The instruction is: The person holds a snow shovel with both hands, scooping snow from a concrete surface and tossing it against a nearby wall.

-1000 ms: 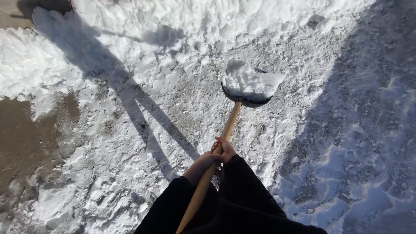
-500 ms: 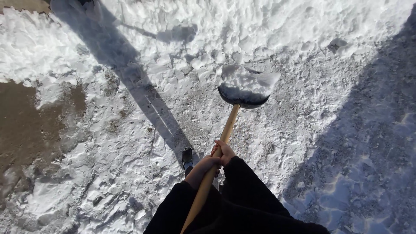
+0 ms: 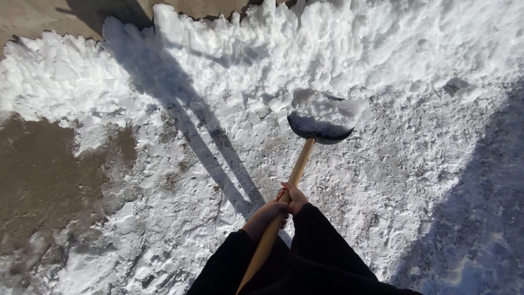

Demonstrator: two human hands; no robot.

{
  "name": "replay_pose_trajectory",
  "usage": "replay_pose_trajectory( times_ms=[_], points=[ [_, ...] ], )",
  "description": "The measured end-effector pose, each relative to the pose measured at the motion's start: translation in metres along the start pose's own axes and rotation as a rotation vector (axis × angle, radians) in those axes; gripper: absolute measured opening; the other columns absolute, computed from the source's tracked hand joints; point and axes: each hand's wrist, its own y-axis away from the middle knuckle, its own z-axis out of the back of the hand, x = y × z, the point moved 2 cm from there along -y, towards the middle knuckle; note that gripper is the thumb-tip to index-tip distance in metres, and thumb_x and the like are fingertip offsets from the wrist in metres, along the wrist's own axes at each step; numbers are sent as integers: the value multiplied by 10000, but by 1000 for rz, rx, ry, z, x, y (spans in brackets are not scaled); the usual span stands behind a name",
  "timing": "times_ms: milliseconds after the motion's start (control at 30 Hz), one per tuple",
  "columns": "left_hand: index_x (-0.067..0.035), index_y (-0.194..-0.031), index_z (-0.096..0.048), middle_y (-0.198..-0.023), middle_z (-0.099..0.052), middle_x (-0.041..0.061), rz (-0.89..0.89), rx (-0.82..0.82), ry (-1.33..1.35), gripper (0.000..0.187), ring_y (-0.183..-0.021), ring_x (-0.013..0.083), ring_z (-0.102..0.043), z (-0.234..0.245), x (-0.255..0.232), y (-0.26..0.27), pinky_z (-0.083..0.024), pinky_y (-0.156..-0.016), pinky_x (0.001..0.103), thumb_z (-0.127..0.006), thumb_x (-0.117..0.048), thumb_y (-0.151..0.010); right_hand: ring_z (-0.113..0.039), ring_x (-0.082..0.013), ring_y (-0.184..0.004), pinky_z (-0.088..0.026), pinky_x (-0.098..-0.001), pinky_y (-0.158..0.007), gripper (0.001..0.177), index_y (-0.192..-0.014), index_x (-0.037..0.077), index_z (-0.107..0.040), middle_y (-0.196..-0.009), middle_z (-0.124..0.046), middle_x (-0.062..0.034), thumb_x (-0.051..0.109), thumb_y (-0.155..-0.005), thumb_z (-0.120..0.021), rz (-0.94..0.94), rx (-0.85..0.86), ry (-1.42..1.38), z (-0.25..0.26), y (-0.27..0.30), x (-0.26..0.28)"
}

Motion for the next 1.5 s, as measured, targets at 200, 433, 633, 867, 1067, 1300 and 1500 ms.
replay_pose_trajectory(
  times_ms=[200, 433, 633, 867, 1067, 1300, 1500],
  points=[
    [-37, -975, -548, -676, -515, 46, -2, -23, 53, 241, -523, 154, -583, 57, -21, 3, -495, -464, 298, -679, -33, -772, -531, -157, -527, -480, -330, -567, 334, -714, 87, -467, -599, -475, 3, 171, -910, -724, -48, 38, 62, -51, -20, 1],
    [-36, -983, -546, -680, -515, 47, -7, -40, 102, 243, -526, 147, -580, 78, -59, 2, -492, -470, 291, -670, -35, -774, -558, -174, -546, -495, -323, -568, 295, -724, 66, -495, -611, -507, -17, 123, -906, -720, -72, 32, 85, -106, -44, 5],
    [-35, -990, -543, -684, -515, 49, -21, -53, 120, 245, -528, 142, -579, 76, -118, -12, -489, -475, 285, -662, -35, -776, -558, -165, -540, -497, -324, -573, 281, -711, 66, -502, -611, -507, -14, 87, -875, -729, -120, 28, 67, -153, -94, 13],
    [-34, -999, -541, -689, -515, 50, -23, -53, 127, 247, -531, 135, -577, 90, -215, -48, -485, -481, 278, -652, -37, -778, -578, -141, -585, -524, -304, -573, 237, -798, 35, -521, -671, -516, -20, 169, -894, -691, -97, 105, -18, -250, -125, 62],
    [-33, -1006, -538, -692, -515, 51, -36, -53, 150, 249, -534, 130, -575, 105, -299, -75, -482, -486, 272, -644, -38, -780, -607, -161, -641, -556, -288, -616, 403, -846, 4, -507, -743, -524, -61, 357, -924, -686, -101, 259, -188, -325, -144, 106],
    [-78, -988, -529, -730, -501, 1, -4, -18, 192, 244, -562, 87, -550, 125, -344, -96, -452, -511, 236, -646, -91, -774, -537, -79, -566, -496, -207, -524, 419, -830, 74, -483, -707, -483, 18, 367, -913, -770, -99, 292, -280, -372, -214, 123],
    [-37, -1083, -530, -733, -550, 64, -66, -101, 48, 328, -566, 166, -617, 143, -393, -91, -498, -510, 291, -670, -155, -811, -540, -111, -528, -496, -241, -491, 418, -800, 62, -434, -675, -485, -11, 303, -938, -747, 12, 198, -79, -422, -228, 134]
  ],
)
